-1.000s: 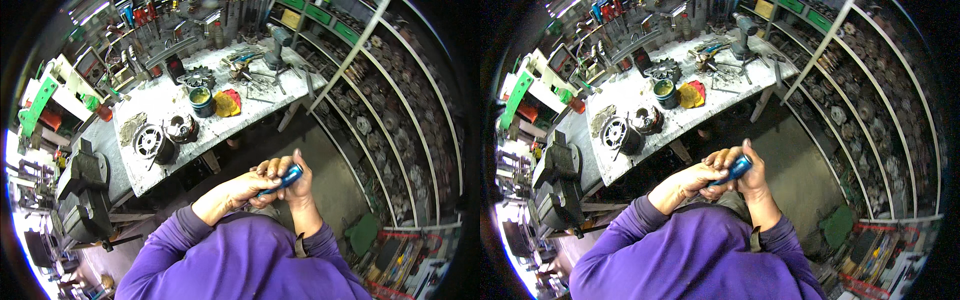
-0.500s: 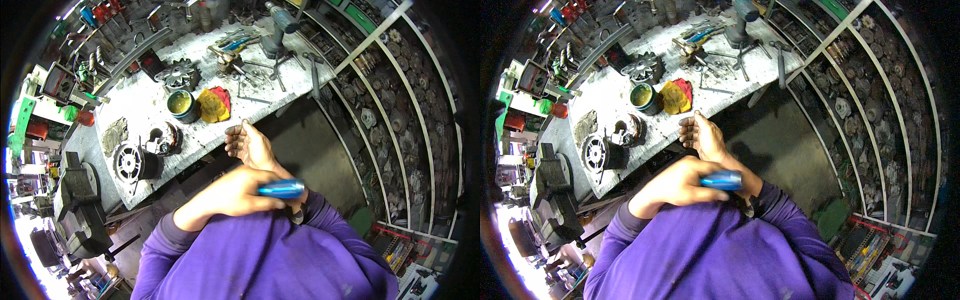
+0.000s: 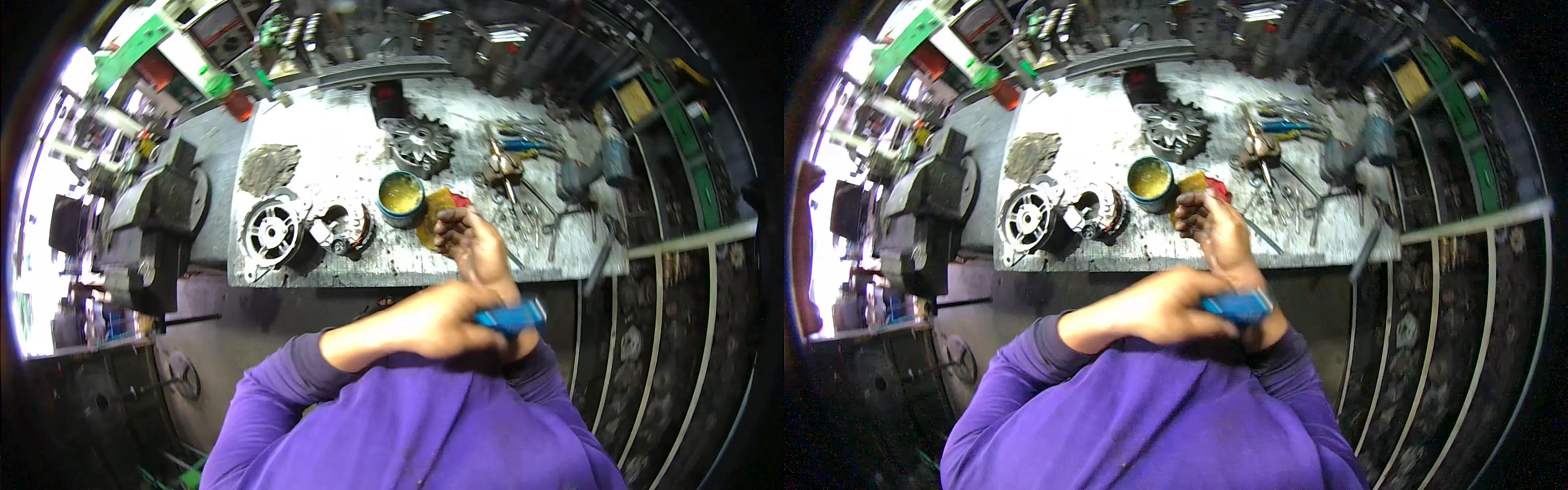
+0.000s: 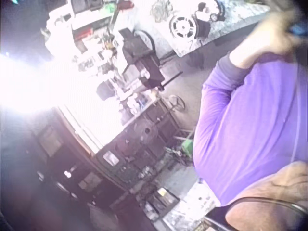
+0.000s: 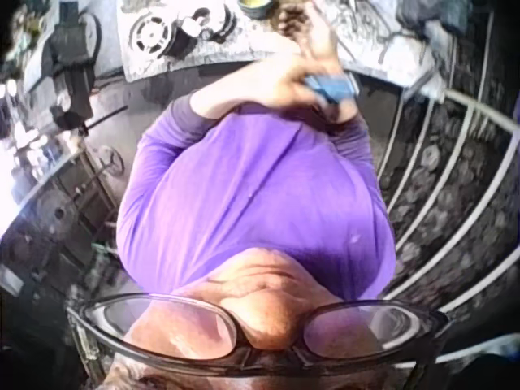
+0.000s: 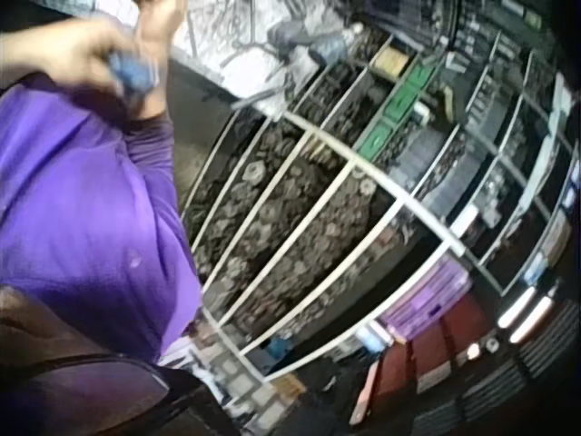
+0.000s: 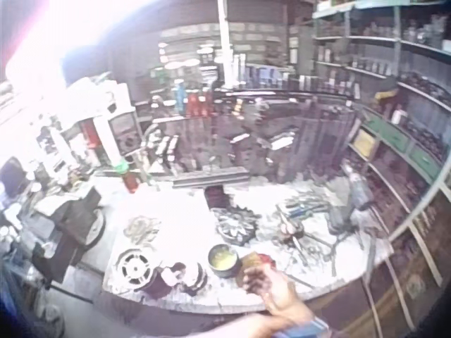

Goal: The person assembles mechanical components on a workbench, using a screwdriver to tighten parts and a power drill to secure a nut. They handle gears, bearings, and a housing, applying grease and wiping parts with a cloth during the process.

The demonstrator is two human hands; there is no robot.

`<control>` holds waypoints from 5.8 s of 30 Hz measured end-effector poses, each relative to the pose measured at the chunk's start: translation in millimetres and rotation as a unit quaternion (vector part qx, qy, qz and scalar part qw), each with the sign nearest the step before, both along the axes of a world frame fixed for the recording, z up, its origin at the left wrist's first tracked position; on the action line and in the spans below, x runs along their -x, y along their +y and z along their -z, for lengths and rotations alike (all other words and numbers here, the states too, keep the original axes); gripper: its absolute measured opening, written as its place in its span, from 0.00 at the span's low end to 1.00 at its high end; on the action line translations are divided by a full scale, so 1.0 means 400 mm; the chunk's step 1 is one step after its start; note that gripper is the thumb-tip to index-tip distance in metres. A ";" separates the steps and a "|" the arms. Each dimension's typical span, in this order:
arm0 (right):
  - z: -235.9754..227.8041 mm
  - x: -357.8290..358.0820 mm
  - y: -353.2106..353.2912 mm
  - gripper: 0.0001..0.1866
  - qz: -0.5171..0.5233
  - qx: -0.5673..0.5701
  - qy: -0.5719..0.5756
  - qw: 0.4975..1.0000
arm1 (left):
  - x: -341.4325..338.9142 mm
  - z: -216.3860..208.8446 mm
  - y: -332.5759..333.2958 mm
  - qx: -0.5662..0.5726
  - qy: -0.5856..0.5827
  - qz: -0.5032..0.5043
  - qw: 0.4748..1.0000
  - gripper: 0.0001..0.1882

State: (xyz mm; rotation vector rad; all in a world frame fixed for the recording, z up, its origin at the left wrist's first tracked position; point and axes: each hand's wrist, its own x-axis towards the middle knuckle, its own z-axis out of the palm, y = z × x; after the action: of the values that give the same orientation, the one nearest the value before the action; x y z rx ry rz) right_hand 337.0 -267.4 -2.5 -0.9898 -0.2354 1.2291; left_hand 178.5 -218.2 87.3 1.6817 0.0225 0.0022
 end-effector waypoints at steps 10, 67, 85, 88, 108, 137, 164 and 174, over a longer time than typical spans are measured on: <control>-0.082 -0.017 0.136 0.17 -0.353 -0.077 -0.164 0.918 | 0.154 0.082 0.154 0.144 0.036 -0.496 0.855 0.15; -0.211 0.444 0.422 0.14 -0.398 -0.091 -0.423 0.809 | 0.625 0.082 0.360 -0.442 0.049 -0.518 0.731 0.37; -0.264 0.398 0.559 0.40 -0.310 -0.316 -0.369 0.817 | 0.596 0.077 0.365 0.168 -0.053 -0.365 0.914 0.26; -0.299 0.459 0.612 0.46 -0.440 -0.412 -0.222 0.767 | 0.568 0.070 0.367 0.260 -0.052 -0.306 0.914 0.25; -0.315 0.555 0.687 0.57 -0.703 -0.536 -0.099 0.456 | 0.536 0.087 0.391 0.015 -0.137 -0.260 0.956 0.22; -0.251 0.544 0.579 0.18 -0.137 -0.154 -0.026 0.978 | 0.494 0.027 0.405 0.041 -0.133 -0.599 0.789 0.61; -0.297 0.496 0.679 0.32 -0.220 -0.269 -0.286 0.893 | 0.546 0.192 0.494 -0.418 0.059 -0.546 0.724 0.18; -0.250 0.511 0.701 0.31 -0.252 -0.275 -0.279 0.885 | 0.486 0.231 0.498 -0.345 0.084 -0.588 0.726 0.12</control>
State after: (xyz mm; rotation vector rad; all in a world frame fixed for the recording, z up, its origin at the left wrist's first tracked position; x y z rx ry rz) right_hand 132.5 12.8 97.3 -0.7693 -1.2947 1.1984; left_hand -16.1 -19.1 -4.9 2.1119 1.3825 0.9201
